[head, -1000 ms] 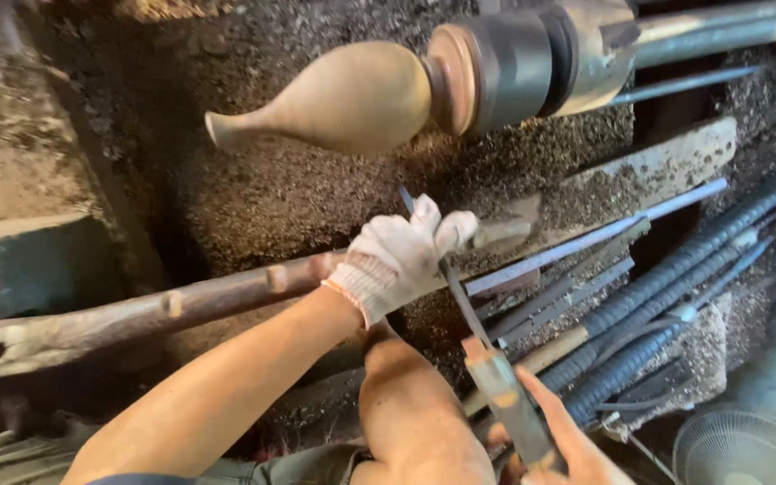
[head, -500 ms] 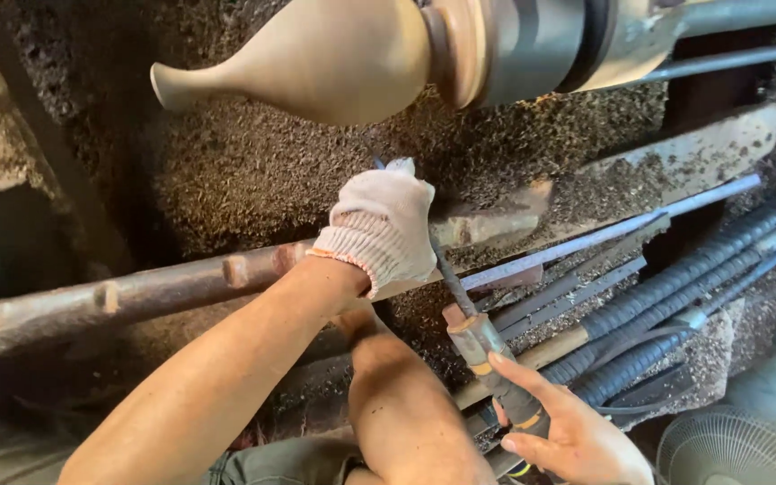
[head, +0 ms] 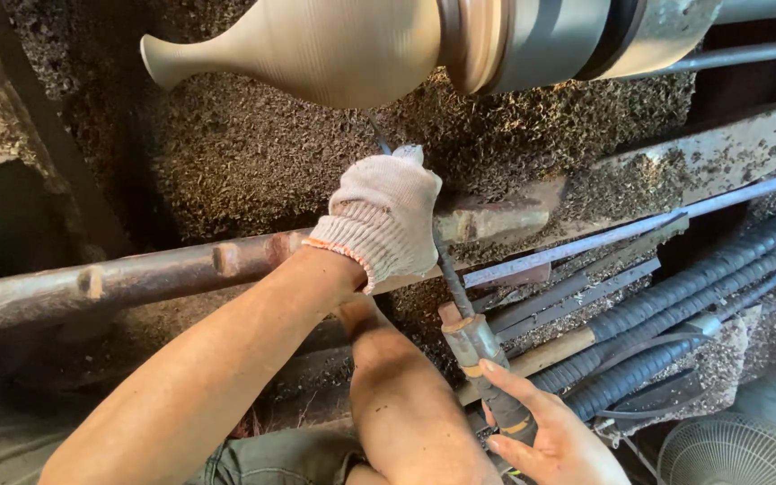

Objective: The person sits at a wood lathe shaping a spinning wooden vessel. They hold a chisel-like turning tool with both hands, bracing it on a wooden rest and cutting the rotating wood, occasionally repositioning the tool and steadying the workpiece by hand.

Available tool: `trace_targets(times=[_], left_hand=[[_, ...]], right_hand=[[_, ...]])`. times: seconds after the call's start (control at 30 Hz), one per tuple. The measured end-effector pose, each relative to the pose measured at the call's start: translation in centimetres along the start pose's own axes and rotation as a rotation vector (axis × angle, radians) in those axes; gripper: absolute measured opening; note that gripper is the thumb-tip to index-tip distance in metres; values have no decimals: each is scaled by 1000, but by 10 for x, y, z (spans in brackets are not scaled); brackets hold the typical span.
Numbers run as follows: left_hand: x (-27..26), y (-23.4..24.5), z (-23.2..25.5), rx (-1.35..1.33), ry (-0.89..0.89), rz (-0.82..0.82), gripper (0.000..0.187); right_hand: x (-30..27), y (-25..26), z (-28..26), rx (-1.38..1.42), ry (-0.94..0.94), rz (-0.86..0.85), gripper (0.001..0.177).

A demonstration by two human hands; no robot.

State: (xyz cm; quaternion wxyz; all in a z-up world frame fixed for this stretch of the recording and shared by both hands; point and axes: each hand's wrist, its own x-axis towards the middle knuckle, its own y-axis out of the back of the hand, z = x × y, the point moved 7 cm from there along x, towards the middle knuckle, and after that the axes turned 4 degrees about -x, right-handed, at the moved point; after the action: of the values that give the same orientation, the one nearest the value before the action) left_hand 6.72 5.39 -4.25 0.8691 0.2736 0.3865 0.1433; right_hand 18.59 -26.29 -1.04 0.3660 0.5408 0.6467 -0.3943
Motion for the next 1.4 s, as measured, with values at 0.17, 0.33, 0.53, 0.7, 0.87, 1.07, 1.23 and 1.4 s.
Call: trace_targets(times=[0.17,0.33,0.53,0.7,0.87,1.07,1.23,1.4], left_hand=[[2,-2,-1,-8,-53,6,29],[4,3,3,-11,-74,-72,33],[1,8,5,-4,-111,-134,31],[2,6,5,-6,-165,-134,32],[3,7,8,-1,-241,-66,35],[3,9,9,-26,-259,-47,37],[0,11,8,-22,-229,-58,34],[0,9,6,-27,-161,-105,34]], right_hand=[[-1,-10,4,-63,10,74,86],[-4,-22,11,-86,66,123,82],[-3,-42,9,16,37,137,84],[-3,-59,-15,135,49,169,87],[0,-71,27,229,117,187,86],[4,-82,10,390,45,262,86],[1,-73,-1,346,81,203,85],[-2,-50,3,259,1,147,89]])
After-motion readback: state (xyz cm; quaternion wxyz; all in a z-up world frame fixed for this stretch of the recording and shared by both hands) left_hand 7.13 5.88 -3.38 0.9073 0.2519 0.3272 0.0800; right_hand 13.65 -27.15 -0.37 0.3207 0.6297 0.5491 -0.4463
